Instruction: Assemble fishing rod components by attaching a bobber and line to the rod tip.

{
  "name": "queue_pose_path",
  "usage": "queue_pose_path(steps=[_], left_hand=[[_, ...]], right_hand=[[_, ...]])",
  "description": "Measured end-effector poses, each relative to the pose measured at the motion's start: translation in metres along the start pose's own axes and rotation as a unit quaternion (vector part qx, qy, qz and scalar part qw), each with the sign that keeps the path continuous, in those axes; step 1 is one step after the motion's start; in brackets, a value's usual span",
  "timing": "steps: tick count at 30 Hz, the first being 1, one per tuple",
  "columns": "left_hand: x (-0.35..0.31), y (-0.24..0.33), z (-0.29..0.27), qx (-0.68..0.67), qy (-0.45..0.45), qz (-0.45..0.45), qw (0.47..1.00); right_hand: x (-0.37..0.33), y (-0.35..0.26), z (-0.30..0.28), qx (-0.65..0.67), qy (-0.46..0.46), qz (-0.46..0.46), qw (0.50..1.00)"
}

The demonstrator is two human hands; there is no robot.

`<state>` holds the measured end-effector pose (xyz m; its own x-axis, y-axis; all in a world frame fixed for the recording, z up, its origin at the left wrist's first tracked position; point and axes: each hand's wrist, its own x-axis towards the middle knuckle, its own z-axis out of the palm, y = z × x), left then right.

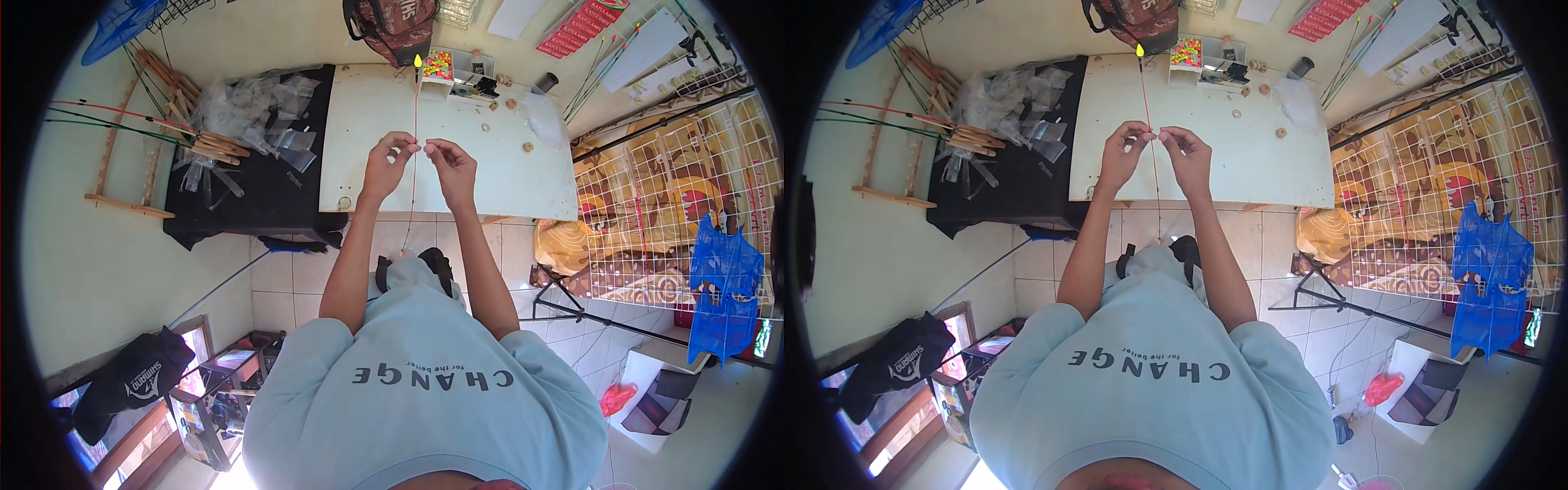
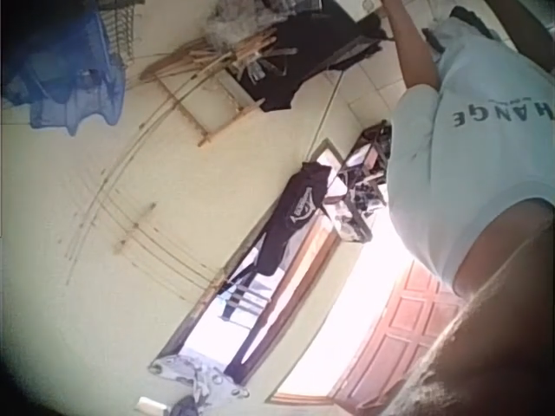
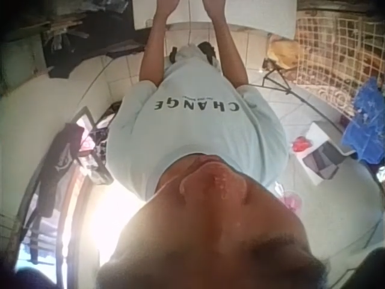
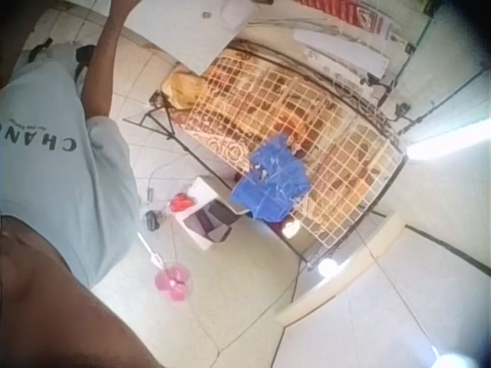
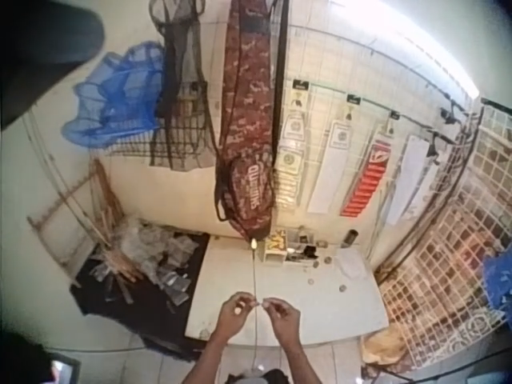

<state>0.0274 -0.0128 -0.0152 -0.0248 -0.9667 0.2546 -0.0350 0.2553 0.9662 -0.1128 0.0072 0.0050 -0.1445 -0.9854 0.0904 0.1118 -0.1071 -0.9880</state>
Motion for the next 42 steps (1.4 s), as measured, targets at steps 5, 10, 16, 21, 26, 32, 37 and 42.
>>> queue_pose_path(steps=[5,10,16,21,26,32,37,42], left_hand=[[0.001,-0.004,-0.001,0.008,-0.009,-0.008,1.000],[0.002,-0.007,-0.001,0.013,-0.007,-0.004,1.000],[0.003,-0.006,0.000,0.010,-0.014,0.002,1.000],[0.004,-0.007,0.000,0.003,-0.017,-0.005,1.000],[0.004,0.001,-0.001,0.018,-0.014,-0.014,1.000],[0.005,0.002,-0.003,0.008,-0.012,-0.018,1.000],[0.006,0.001,-0.002,0.000,-0.009,-0.016,1.000],[0.006,-0.001,-0.003,0.004,-0.007,-0.010,1.000]], right_hand=[[0.002,0.006,0.001,-0.022,-0.002,-0.023,1.000],[0.001,0.001,0.003,-0.096,-0.013,-0.067,0.993],[0.005,-0.004,0.007,-0.117,-0.009,-0.098,0.988],[0.006,-0.008,0.010,-0.125,0.005,-0.095,0.988],[0.008,-0.008,0.011,-0.156,0.028,-0.108,0.982],[0.007,-0.015,0.015,-0.180,0.020,-0.150,0.972],[0.008,-0.013,0.014,-0.184,0.025,-0.137,0.973],[0.010,-0.012,0.012,-0.162,0.012,-0.113,0.980]])
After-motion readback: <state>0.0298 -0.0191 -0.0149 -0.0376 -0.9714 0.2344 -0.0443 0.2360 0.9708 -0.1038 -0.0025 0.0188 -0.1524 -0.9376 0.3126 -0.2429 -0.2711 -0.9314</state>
